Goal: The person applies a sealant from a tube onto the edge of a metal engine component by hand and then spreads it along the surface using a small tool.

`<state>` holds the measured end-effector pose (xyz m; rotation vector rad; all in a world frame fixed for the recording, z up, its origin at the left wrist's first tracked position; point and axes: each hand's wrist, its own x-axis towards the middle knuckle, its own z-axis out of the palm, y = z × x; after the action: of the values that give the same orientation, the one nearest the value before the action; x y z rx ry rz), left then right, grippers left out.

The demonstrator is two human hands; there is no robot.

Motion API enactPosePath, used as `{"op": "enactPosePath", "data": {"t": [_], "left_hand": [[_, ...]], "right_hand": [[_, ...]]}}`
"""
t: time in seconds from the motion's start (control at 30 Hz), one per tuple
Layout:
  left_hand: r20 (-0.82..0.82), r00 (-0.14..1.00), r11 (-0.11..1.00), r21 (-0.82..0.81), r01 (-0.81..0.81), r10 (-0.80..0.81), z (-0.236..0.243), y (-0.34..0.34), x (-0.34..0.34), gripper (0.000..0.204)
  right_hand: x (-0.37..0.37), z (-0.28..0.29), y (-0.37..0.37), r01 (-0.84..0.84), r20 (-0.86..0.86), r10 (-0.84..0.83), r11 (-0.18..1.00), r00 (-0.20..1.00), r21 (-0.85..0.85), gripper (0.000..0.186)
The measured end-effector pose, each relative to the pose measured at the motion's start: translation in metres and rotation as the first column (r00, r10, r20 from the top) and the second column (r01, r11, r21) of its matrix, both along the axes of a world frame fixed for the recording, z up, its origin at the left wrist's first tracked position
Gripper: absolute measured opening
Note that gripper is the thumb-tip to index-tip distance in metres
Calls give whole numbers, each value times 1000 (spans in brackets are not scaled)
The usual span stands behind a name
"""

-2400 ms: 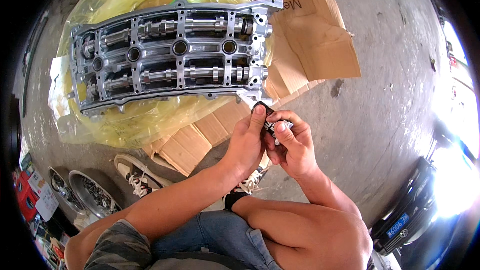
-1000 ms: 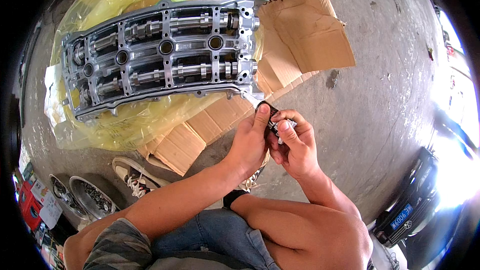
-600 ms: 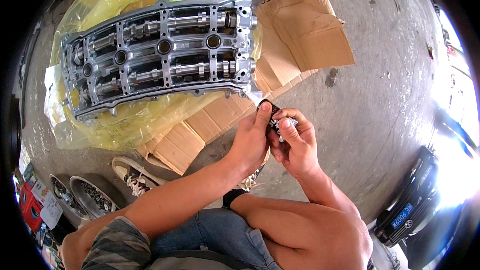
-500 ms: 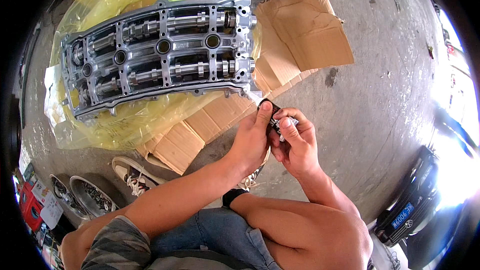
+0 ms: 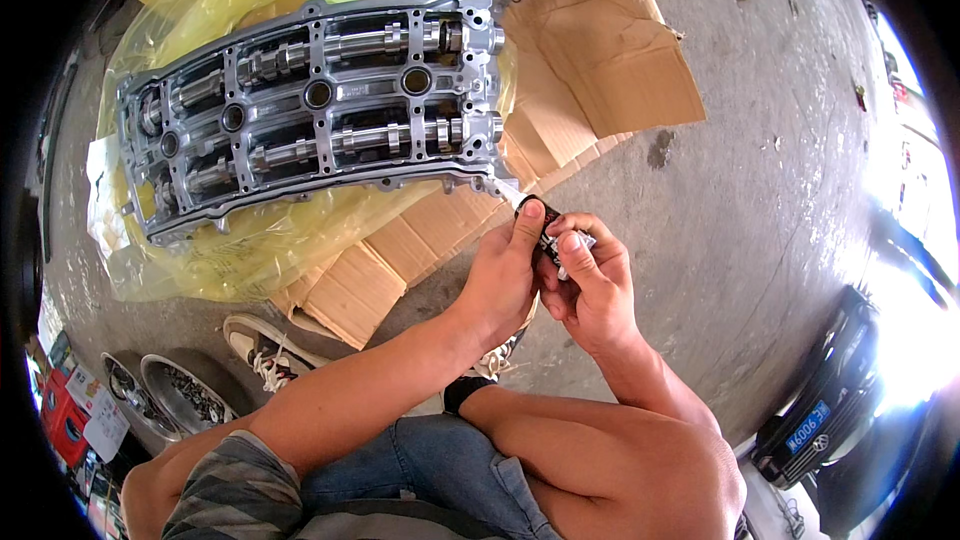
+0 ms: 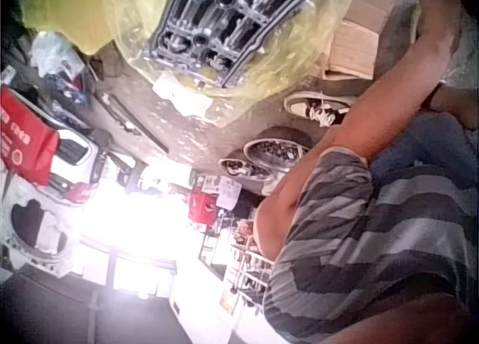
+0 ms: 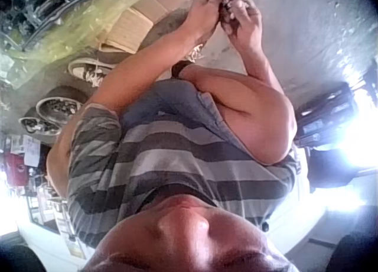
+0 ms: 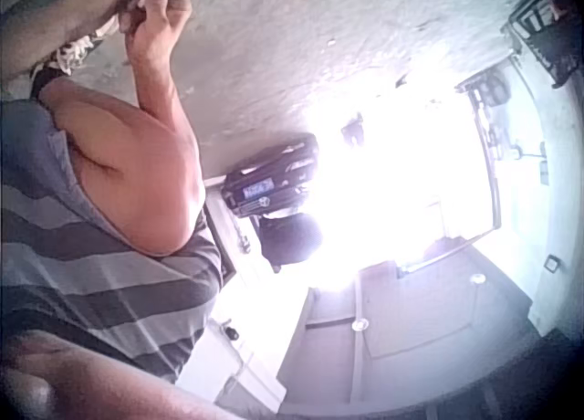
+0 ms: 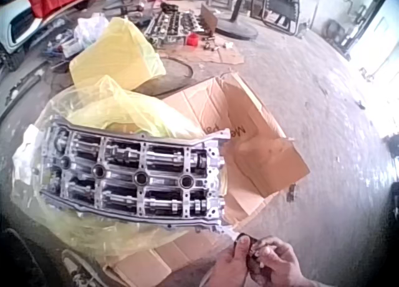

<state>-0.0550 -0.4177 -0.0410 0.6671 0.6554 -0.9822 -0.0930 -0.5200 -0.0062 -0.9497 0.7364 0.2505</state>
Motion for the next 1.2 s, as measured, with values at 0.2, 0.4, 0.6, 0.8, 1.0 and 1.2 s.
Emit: {"op": "enactPosePath", "data": {"t": [0.2,0.4,0.6,0.8,1.0,1.2], "left_hand": [[11,1000,1000,-6,-19,19,0,0,-3,39],[-8,1000,1000,-11,-24,24,0,0,-6,39],[42,999,1000,1,23,-23,-3,-2,-8,45],[-31,1000,1000,6,2,-2,2,-1,-9,38],[-17,1000,999,-22,-23,23,2,-2,-11,39],[-29,1000,1000,-9,1,-1,3,-2,-11,40]], "right_hand": [[-1,1,4,-8,-34,5,996,999,-83,21],[-4,1,5,-3,-30,1,997,1000,-80,21],[-6,2,4,-14,-30,12,997,999,-77,21],[-7,3,3,-12,-41,9,997,999,-71,20],[-9,3,2,-17,-45,14,998,999,-65,18],[-11,1,1,-2,-49,-1,998,999,-61,18]]}}
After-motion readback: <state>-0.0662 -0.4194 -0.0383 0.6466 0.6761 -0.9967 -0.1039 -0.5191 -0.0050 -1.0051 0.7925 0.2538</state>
